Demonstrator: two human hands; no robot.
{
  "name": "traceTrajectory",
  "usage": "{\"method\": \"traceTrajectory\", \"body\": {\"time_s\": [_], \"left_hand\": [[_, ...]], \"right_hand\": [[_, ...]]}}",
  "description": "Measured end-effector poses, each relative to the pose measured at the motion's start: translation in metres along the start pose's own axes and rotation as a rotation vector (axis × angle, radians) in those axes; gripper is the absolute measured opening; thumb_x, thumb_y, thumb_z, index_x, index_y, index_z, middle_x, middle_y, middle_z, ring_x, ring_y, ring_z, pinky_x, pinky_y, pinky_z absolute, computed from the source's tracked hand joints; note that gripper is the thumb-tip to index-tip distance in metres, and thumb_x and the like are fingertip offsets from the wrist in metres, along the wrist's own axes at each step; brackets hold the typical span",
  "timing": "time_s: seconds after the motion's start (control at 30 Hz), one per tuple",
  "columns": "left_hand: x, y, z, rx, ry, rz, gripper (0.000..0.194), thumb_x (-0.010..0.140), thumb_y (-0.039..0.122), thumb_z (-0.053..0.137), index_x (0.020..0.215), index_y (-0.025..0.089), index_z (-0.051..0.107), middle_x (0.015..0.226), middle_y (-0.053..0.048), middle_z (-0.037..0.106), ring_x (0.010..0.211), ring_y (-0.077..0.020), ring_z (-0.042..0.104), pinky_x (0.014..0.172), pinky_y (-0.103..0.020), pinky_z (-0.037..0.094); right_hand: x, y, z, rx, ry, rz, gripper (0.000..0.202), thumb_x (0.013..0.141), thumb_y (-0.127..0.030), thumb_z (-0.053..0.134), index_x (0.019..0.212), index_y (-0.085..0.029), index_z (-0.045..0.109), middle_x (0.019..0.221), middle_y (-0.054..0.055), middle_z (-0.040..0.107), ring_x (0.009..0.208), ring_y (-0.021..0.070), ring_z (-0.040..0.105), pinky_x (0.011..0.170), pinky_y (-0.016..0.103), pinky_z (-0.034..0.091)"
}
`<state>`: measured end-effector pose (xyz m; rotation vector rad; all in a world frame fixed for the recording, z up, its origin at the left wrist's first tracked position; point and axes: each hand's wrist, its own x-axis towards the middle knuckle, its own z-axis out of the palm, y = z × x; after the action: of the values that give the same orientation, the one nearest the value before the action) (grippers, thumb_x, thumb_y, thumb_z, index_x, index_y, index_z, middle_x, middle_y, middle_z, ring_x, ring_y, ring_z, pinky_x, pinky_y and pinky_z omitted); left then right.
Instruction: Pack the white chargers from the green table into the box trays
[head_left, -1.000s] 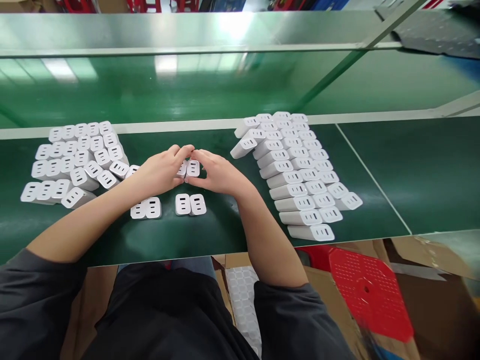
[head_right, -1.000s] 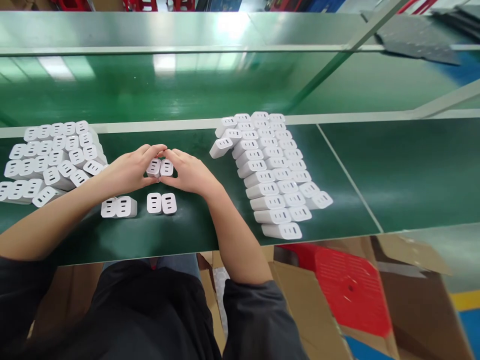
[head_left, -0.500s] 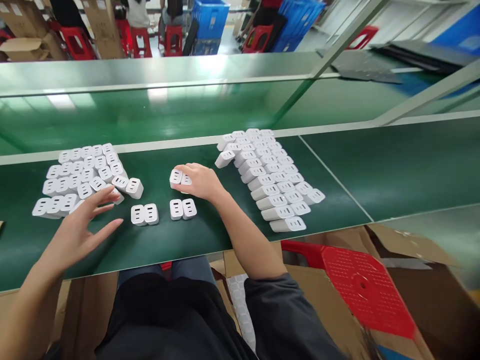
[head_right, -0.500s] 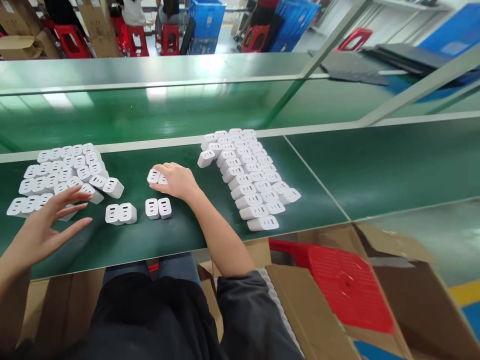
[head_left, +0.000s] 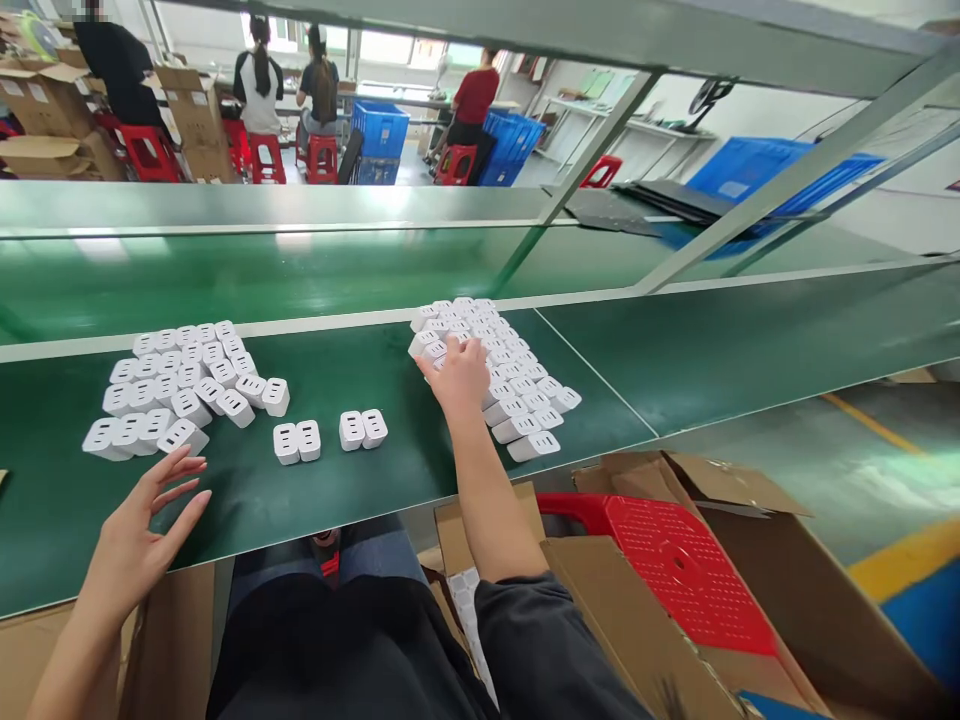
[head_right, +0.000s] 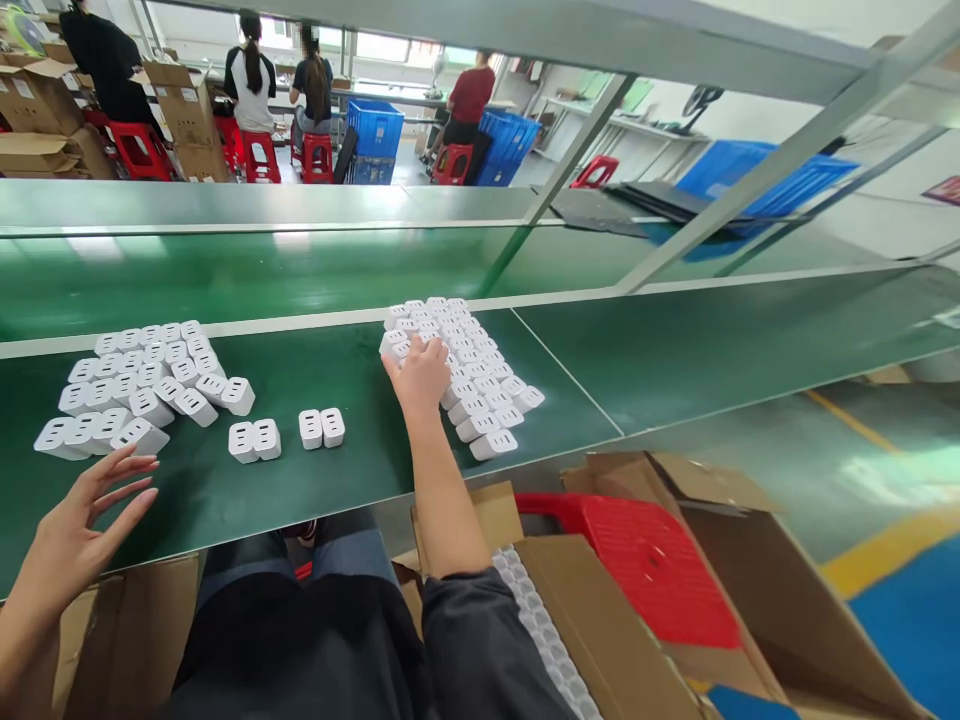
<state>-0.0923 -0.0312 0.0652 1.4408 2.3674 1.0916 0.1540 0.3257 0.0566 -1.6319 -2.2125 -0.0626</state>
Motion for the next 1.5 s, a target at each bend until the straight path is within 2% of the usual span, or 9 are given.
{"method": "traceTrajectory", "body": {"time_s": [0.1, 0.33, 0.43, 0.5, 0.63, 0.7, 0.8, 0.97, 1.5], "left_hand": [[0.0, 0.002, 0.002, -0.109, 0.018, -0.065, 0.062, 0.09, 0.057, 0.057, 0.143, 0.028, 0.042, 0.125, -0.011, 0.066, 0.106, -0.0305, 0.07, 0.061, -0.032, 0.064], [0.005, 0.012, 0.011, -0.084, -0.059, -0.042, 0.055, 0.092, 0.052, 0.057, 0.139, 0.025, 0.048, 0.129, -0.012, 0.063, 0.111, -0.0292, 0.067, 0.044, -0.02, 0.049], [0.013, 0.014, 0.022, -0.017, -0.094, 0.078, 0.051, 0.094, 0.05, 0.056, 0.138, 0.025, 0.048, 0.136, -0.012, 0.058, 0.121, -0.0285, 0.06, 0.077, -0.034, 0.061], [0.022, 0.017, 0.031, 0.003, -0.13, 0.166, 0.053, 0.094, 0.048, 0.057, 0.14, 0.026, 0.044, 0.142, -0.011, 0.052, 0.129, -0.0272, 0.054, 0.103, -0.045, 0.052], [0.05, 0.035, 0.052, 0.069, -0.255, 0.304, 0.066, 0.092, 0.049, 0.06, 0.148, 0.025, 0.034, 0.151, -0.011, 0.044, 0.139, -0.025, 0.044, 0.113, -0.043, 0.043], [0.066, 0.046, 0.062, 0.16, -0.309, 0.393, 0.071, 0.09, 0.052, 0.063, 0.148, 0.022, 0.035, 0.151, -0.013, 0.044, 0.138, -0.027, 0.045, 0.112, -0.043, 0.043], [0.086, 0.06, 0.075, 0.299, -0.368, 0.454, 0.072, 0.088, 0.055, 0.065, 0.145, 0.017, 0.041, 0.145, -0.015, 0.052, 0.129, -0.0294, 0.054, 0.103, -0.041, 0.049], [0.096, 0.066, 0.083, 0.389, -0.489, 0.433, 0.059, 0.094, 0.053, 0.057, 0.139, 0.017, 0.049, 0.128, -0.012, 0.064, 0.11, -0.0266, 0.065, 0.085, -0.034, 0.053], [0.096, 0.073, 0.097, 0.525, -0.395, 0.519, 0.066, 0.091, 0.063, 0.054, 0.139, 0.019, 0.049, 0.117, -0.008, 0.068, 0.101, -0.0233, 0.066, 0.071, -0.03, 0.046]], "right_hand": [[0.009, -0.007, 0.002, -0.053, 0.068, -0.104, 0.057, 0.094, -0.048, 0.053, 0.137, -0.01, 0.053, 0.137, 0.025, 0.05, 0.121, 0.0395, 0.047, 0.093, 0.051, 0.043], [0.038, -0.017, 0.009, -0.115, -0.052, -0.166, 0.046, 0.094, -0.023, 0.046, 0.136, -0.004, 0.053, 0.143, 0.027, 0.046, 0.134, 0.0388, 0.036, 0.108, 0.055, 0.028], [0.02, -0.02, -0.005, 0.073, 0.009, -0.302, 0.045, 0.095, -0.031, 0.046, 0.135, -0.011, 0.056, 0.142, 0.022, 0.049, 0.134, 0.0367, 0.037, 0.108, 0.055, 0.031], [-0.004, -0.02, -0.019, 0.323, -0.034, -0.452, 0.045, 0.096, -0.042, 0.047, 0.133, -0.018, 0.057, 0.136, 0.017, 0.055, 0.126, 0.0328, 0.045, 0.102, 0.051, 0.041], [-0.052, -0.016, -0.034, 0.623, -0.471, -0.62, 0.059, 0.088, -0.056, 0.062, 0.138, -0.027, 0.053, 0.127, 0.009, 0.057, 0.089, 0.0198, 0.058, 0.081, 0.038, 0.055], [-0.064, -0.015, -0.031, 0.645, -0.649, -0.624, 0.067, 0.084, -0.054, 0.068, 0.142, -0.026, 0.049, 0.124, 0.008, 0.055, 0.075, 0.0136, 0.054, 0.077, 0.034, 0.056], [-0.07, -0.019, -0.021, 0.686, -0.727, -0.623, 0.062, 0.085, -0.048, 0.068, 0.14, -0.025, 0.051, 0.115, 0.007, 0.055, 0.07, 0.0117, 0.052, 0.072, 0.032, 0.055], [-0.076, -0.037, -0.011, 0.763, -0.726, -0.656, 0.051, 0.084, -0.044, 0.069, 0.13, -0.024, 0.059, 0.11, 0.006, 0.057, 0.077, 0.0143, 0.055, 0.068, 0.029, 0.055], [-0.105, -0.03, 0.027, 1.239, -0.66, -0.389, 0.074, 0.081, -0.03, 0.071, 0.148, -0.032, 0.041, 0.124, 0.006, 0.058, 0.07, 0.0079, 0.057, 0.066, 0.025, 0.054]]}}
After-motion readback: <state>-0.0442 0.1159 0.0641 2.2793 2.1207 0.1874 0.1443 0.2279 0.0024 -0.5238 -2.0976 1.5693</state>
